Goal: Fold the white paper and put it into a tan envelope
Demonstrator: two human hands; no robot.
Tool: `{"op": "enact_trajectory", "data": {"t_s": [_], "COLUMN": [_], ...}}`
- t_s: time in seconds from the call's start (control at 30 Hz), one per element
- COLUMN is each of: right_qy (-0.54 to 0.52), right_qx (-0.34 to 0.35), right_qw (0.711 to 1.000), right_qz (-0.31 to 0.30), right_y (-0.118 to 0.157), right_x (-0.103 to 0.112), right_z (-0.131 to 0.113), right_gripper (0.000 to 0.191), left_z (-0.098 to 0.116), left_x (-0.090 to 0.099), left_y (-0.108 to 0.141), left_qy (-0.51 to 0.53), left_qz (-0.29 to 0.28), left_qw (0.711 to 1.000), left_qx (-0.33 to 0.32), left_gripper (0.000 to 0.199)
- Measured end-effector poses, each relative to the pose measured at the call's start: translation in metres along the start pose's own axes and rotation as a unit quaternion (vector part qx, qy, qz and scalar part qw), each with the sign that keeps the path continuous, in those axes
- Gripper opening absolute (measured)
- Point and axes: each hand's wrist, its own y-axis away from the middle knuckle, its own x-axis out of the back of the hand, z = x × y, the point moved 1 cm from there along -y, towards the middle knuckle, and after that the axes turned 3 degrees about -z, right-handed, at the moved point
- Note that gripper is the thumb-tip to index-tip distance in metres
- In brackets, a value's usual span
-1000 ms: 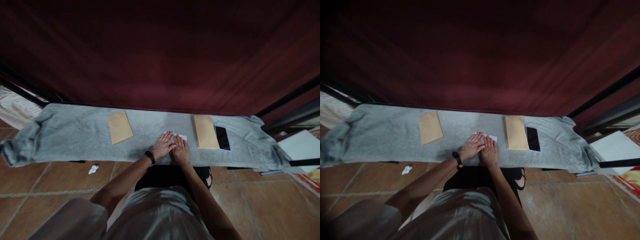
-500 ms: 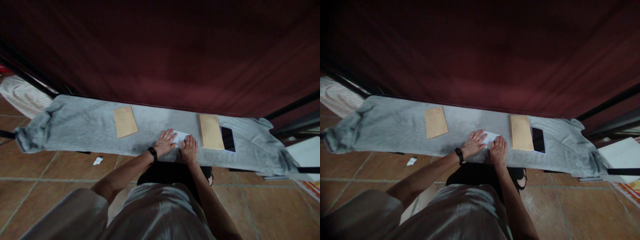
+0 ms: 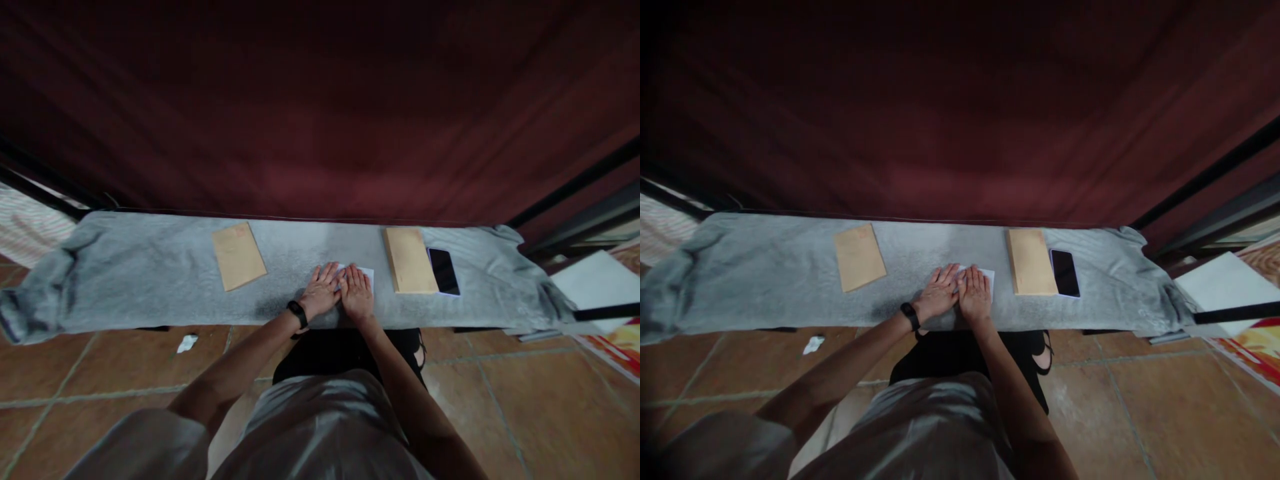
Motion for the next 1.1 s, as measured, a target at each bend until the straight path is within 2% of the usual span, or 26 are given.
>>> {"op": "enact_trajectory", "data": {"t_s": [0.33,0.5,0.67,0.8,0.97,1.1], "right_qy": [0.035,0.035,0.031,0.025,0.02,0.019], "right_qx": [-0.017,-0.019,-0.024,-0.03,-0.029,-0.028], "right_qw": [0.998,0.998,0.998,0.999,0.998,0.999], "right_qz": [0.041,0.045,0.038,0.038,0.043,0.043], "right_y": [0.012,0.017,0.018,0.017,0.017,0.017], "right_x": [0.003,0.005,0.008,0.01,0.011,0.013], "right_z": [0.029,0.04,0.04,0.037,0.036,0.036], "right_gripper": [0.056,0.06,0.061,0.061,0.06,0.06], "left_z": [-0.005,-0.007,-0.014,-0.003,0.02,0.018], "left_x": [-0.003,0.002,0.009,0.012,0.002,-0.002], "left_y": [0.003,0.006,0.009,0.007,0.006,0.012], "left_qy": [0.006,0.005,0.009,0.009,0.021,0.014], "left_qz": [0.054,0.054,0.04,0.061,0.05,0.047], "left_qw": [0.998,0.997,0.996,0.992,0.997,0.997], "left_qx": [0.016,0.048,0.084,0.111,0.045,0.054], "left_gripper": [0.06,0.059,0.056,0.058,0.058,0.061]}}
